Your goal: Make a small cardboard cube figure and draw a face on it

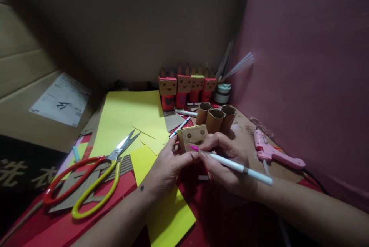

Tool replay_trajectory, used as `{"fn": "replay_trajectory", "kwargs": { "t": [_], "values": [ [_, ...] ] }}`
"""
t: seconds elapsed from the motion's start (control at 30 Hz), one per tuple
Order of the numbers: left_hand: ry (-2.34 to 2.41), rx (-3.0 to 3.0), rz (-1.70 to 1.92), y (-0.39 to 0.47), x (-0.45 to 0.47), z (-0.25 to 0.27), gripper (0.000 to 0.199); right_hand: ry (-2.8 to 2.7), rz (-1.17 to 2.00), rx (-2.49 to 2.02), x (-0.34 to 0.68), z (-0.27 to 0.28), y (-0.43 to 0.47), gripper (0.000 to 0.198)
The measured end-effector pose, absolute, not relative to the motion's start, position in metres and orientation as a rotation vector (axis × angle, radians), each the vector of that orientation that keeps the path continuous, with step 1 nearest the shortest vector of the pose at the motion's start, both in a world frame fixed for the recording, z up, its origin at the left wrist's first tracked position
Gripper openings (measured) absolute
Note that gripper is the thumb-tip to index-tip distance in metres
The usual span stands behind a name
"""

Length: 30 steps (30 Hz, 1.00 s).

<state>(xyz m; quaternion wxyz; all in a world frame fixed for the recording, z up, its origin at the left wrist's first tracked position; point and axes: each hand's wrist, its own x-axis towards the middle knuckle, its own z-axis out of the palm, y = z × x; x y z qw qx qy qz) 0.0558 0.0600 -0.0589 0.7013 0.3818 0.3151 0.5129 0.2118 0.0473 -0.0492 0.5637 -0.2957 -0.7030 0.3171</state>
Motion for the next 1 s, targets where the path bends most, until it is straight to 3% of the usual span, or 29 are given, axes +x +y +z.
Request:
{"fn": "replay_trajectory", "kwargs": {
  "t": [0.33, 1.0],
  "values": [
    [0.645, 0.776, 1.096, 0.059, 0.060, -0.054, 0.054, -1.720, 0.409, -0.673, 0.218, -0.067, 0.050, 0.017],
    [0.740, 0.775, 1.108, 0.056, 0.060, -0.058, 0.056, -1.751, 0.380, -0.673, 0.220, -0.065, 0.053, 0.020]
  ]
}}
